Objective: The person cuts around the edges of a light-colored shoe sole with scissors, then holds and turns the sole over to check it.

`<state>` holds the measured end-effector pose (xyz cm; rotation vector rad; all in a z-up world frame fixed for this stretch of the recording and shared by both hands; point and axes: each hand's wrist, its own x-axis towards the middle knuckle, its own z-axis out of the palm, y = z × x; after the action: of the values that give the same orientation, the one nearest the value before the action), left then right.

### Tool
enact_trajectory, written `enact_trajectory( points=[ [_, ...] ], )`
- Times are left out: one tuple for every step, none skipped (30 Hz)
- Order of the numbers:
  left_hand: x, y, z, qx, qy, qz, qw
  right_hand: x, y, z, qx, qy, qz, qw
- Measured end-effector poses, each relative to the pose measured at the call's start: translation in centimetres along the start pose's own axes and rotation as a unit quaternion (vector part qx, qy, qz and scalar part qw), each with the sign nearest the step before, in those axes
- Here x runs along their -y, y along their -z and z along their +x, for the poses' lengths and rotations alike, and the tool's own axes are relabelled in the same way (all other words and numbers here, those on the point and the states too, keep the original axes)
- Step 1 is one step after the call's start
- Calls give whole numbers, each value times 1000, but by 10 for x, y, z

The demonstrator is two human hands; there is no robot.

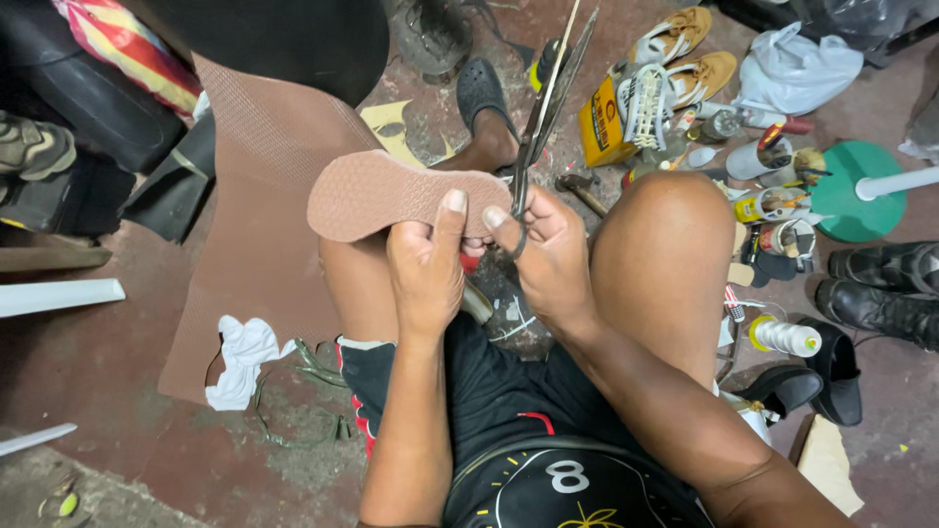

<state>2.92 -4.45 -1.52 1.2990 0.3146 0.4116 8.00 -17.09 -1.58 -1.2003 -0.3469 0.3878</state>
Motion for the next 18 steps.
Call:
enact_trajectory(
  points=[
    [-5,0,0,-12,10,21,1000,1,0,0,9,19,-11,1000],
    [-10,1,2,-9,9,39,999,1,0,1,19,37,-21,999],
    [-14,2,4,-7,7,57,998,0,0,2,28,55,-32,998],
    [-18,4,5,-5,6,76,997,-1,2,2,26,8,-55,998],
    [-21,5,7,-9,1,75,997,0,7,1,25,-40,-78,996],
    [-24,7,10,-12,-6,73,997,1,12,2,25,-85,-102,991],
    [-28,9,14,-16,-14,71,997,1,15,3,31,-76,-107,991],
    [-31,12,18,-25,-40,88,995,0,19,2,40,-67,-113,990],
    [-34,14,22,-34,-67,105,992,0,23,1,49,-59,-120,990],
    [-36,17,28,-44,-96,121,987,2,29,0,55,-53,-156,985],
    [-38,18,34,-47,-88,105,989,5,35,-4,60,-47,-192,978],
    [-40,20,40,-49,-78,90,992,7,40,-8,63,-42,-227,971],
    [-40,21,45,-50,-68,74,994,8,45,-9,84,-20,-231,969],
    [-37,22,46,-51,-75,51,995,10,49,-12,106,-1,-234,966],
    [-33,20,48,-53,-83,27,995,10,51,-14,127,17,-238,963],
    [-27,18,50,-51,-88,3,995,9,51,-16,121,-27,-231,965],
    [-21,17,51,-54,-106,4,993,8,50,-18,114,-70,-224,965],
    [-15,16,49,-53,-121,5,991,7,48,-20,105,-116,-215,964]
  ],
)
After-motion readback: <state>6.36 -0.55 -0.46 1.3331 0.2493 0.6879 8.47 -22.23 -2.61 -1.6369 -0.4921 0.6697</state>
